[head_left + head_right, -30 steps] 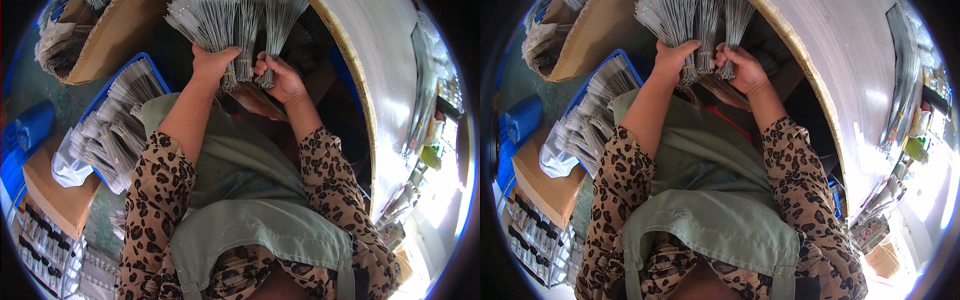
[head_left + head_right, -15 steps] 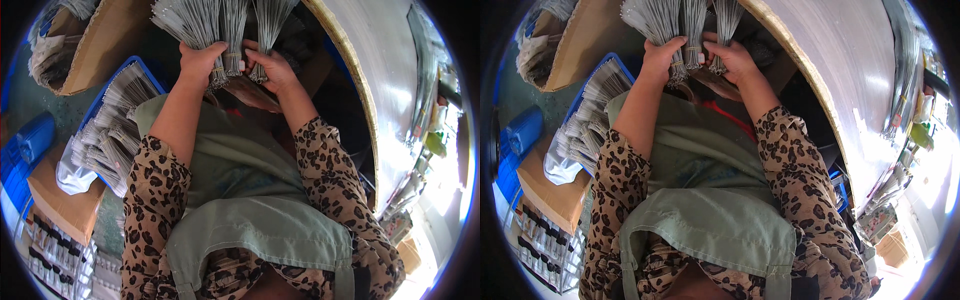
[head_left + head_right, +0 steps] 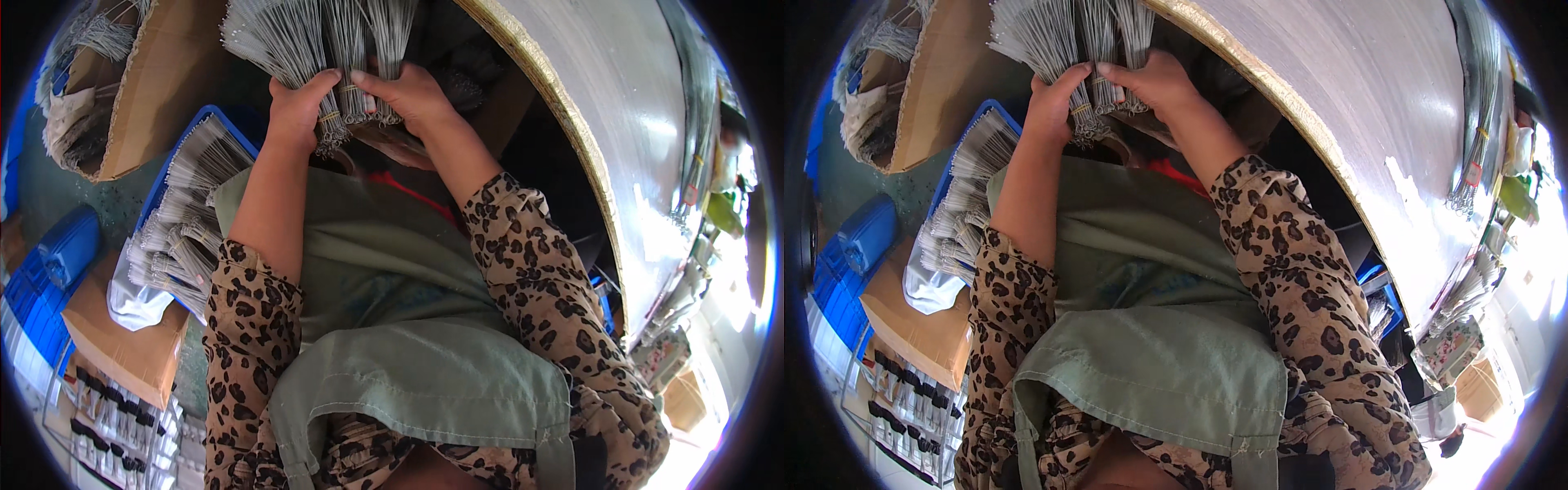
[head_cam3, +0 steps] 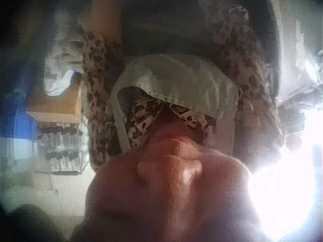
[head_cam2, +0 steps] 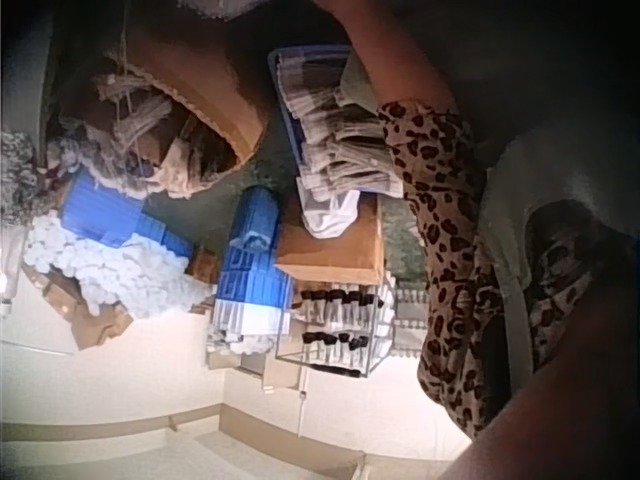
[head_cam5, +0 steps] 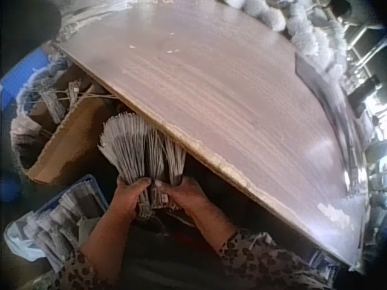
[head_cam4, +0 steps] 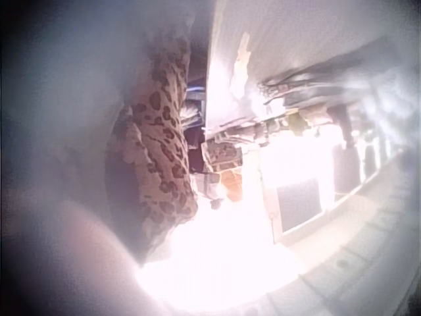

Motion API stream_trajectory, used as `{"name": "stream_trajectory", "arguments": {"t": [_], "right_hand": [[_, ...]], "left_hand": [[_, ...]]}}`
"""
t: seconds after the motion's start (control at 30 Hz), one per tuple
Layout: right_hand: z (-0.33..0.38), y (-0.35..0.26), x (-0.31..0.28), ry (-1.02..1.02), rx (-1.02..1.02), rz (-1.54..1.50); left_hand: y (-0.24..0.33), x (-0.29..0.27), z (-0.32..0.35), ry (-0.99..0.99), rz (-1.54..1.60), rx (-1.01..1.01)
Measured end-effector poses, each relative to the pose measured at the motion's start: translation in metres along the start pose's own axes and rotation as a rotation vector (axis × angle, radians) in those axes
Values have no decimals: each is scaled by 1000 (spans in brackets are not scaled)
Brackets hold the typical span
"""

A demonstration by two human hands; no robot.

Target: Organizing, bundling with rubber bands, and trimming small wire brushes at a workbench.

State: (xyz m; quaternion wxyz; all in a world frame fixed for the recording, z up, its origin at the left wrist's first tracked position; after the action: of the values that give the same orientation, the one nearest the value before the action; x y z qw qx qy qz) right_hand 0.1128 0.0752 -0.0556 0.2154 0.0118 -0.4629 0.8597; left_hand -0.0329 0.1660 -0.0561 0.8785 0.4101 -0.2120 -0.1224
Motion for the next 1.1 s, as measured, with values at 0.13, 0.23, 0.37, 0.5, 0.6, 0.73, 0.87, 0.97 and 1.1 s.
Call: {"name": "stream_trajectory", "arguments": {"t": [0.13,0.23,0.37,0.5,0.6,0.73,0.87,0.97,1.1], "right_hand": [[-7,2,5,-52,112,202],[-10,8,0,-63,90,76],[5,-3,1,-165,-31,-228],[14,6,-7,-232,14,-242],[16,16,-14,-241,-19,-234],[7,37,-22,-293,19,-354],[-1,48,-33,-355,15,-423],[4,38,-32,-425,-8,-517],[10,24,-28,-501,-97,-517]], "left_hand": [[6,-1,3,-49,45,-61],[6,-4,9,-32,79,-87],[10,-9,12,-193,159,-87],[9,5,18,-359,276,-94],[1,7,18,-357,198,-100],[-3,1,12,-359,210,-131],[-4,5,13,-406,306,-174],[2,6,13,-379,340,-158],[6,9,16,-387,502,-200]]}}
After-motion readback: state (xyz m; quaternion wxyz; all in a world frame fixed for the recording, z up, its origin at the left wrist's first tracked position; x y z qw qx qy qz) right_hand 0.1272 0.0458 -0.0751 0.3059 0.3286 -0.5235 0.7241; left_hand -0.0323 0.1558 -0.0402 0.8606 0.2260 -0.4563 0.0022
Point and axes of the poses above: each hand's wrist, its own z-axis away from the middle knuckle, its own x-axis out of the palm, y = z × x, the point moved 7 cm from there along -z, towards the middle knuckle, and after that the axes turned 11 degrees about -y, right-handed, at the moved point
